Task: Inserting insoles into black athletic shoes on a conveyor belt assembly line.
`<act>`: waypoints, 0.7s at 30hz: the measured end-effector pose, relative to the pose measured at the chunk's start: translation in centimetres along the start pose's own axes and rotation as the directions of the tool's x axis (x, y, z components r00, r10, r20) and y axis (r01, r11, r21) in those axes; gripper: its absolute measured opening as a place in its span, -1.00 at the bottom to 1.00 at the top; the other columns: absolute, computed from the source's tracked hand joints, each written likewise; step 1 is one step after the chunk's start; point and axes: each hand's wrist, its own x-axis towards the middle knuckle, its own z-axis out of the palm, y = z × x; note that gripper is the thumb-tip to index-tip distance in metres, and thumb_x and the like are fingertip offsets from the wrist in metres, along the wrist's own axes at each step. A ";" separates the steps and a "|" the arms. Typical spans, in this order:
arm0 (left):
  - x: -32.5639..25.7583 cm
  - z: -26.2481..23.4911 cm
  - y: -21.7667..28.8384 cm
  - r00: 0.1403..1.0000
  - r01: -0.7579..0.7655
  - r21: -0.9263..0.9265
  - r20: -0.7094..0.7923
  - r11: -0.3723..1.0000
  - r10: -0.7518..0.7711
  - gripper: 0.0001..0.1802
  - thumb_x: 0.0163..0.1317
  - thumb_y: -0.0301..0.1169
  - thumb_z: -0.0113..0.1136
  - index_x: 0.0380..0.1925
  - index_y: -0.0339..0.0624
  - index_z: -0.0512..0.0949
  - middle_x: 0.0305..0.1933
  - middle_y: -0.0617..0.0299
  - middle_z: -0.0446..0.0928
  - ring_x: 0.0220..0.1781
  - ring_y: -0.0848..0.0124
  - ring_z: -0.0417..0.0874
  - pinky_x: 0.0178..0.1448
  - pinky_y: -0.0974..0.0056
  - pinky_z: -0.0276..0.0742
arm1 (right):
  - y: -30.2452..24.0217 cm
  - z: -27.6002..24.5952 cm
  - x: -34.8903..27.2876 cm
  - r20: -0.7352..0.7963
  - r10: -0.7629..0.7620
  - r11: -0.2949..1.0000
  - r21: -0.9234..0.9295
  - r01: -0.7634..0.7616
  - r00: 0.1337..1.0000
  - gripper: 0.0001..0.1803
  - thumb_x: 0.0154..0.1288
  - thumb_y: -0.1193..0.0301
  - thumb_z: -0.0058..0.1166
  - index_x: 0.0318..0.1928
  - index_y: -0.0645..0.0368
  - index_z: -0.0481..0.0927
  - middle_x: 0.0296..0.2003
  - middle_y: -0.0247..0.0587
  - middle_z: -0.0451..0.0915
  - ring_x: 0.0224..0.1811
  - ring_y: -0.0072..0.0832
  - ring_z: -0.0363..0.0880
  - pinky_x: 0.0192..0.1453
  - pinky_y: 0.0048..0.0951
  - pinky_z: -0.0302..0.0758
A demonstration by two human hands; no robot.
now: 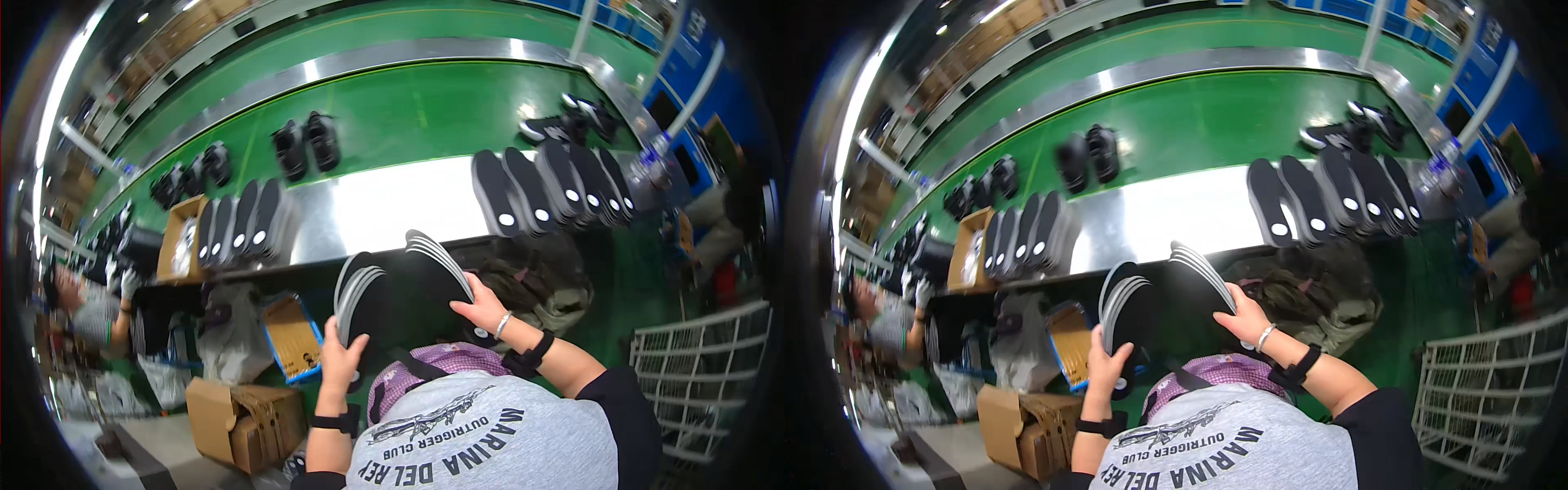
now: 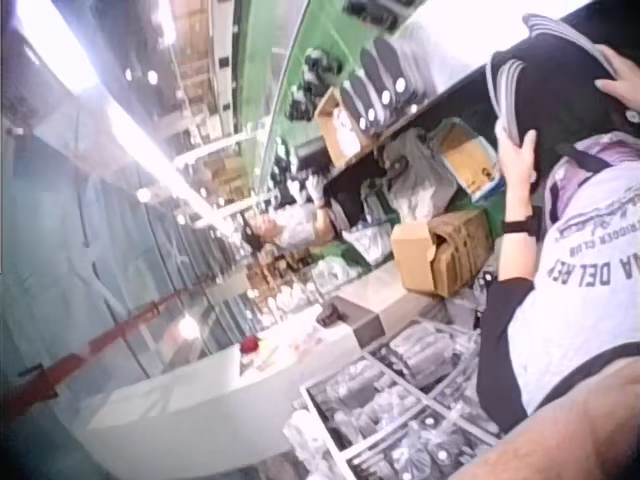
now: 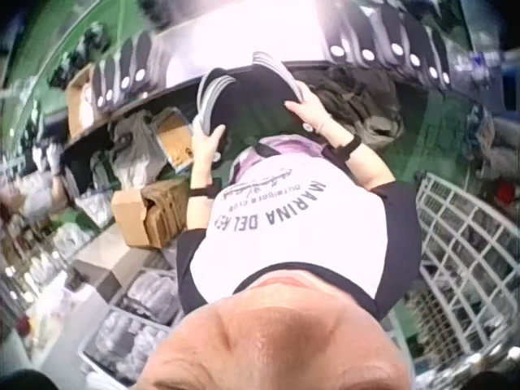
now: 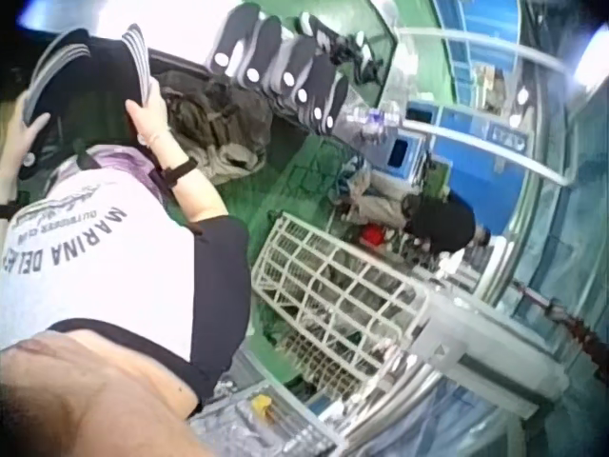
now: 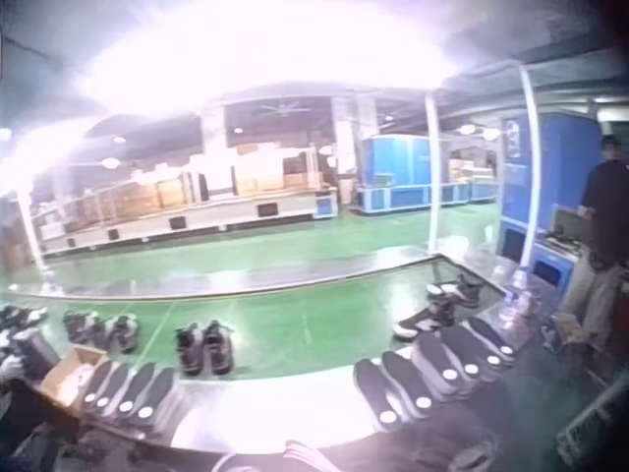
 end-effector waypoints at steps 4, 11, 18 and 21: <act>6.6 0.7 2.1 0.987 -0.158 0.288 0.018 0.945 0.159 -0.37 -0.11 -0.33 0.26 -0.01 -0.23 0.25 -0.12 -0.09 0.42 -0.08 -0.01 0.44 -0.05 0.14 0.36 | 0.0 -1.8 0.9 -0.184 0.082 0.987 -0.123 -0.106 0.980 -0.37 -0.02 0.30 0.08 0.09 0.16 0.20 -0.17 0.08 0.48 -0.13 -0.10 0.48 -0.07 -0.30 0.40; 18.7 2.3 3.1 0.899 -0.398 0.419 0.003 0.816 0.437 -0.38 -0.08 -0.35 0.23 0.03 -0.16 0.26 -0.14 -0.06 0.43 -0.11 -0.01 0.43 -0.08 0.10 0.35 | -1.2 -2.0 6.3 -0.426 -0.032 0.920 -0.366 -0.140 0.904 -0.47 0.01 0.28 0.03 0.01 0.18 0.24 -0.19 0.12 0.46 -0.18 0.01 0.44 -0.14 -0.13 0.38; 27.5 2.2 -1.4 0.844 -0.528 0.505 0.230 0.682 0.484 -0.35 -0.20 -0.36 0.28 0.01 -0.05 0.30 -0.31 0.14 0.45 -0.25 0.16 0.47 -0.22 0.12 0.34 | -1.4 1.4 17.2 -0.409 0.019 0.747 -0.601 -0.285 0.913 -0.59 0.01 0.28 0.05 -0.15 0.18 0.29 -0.29 0.02 0.50 -0.24 -0.06 0.48 -0.20 -0.14 0.42; 29.3 2.6 -3.9 0.876 -0.482 0.530 0.308 0.698 0.371 -0.37 -0.20 -0.35 0.29 -0.03 -0.09 0.32 -0.28 0.15 0.46 -0.22 0.17 0.47 -0.15 0.12 0.34 | -0.5 2.5 20.5 -0.392 0.173 0.702 -0.594 -0.392 0.904 -0.53 -0.03 0.22 0.08 -0.12 0.13 0.28 -0.29 0.01 0.50 -0.23 -0.09 0.48 -0.17 -0.17 0.42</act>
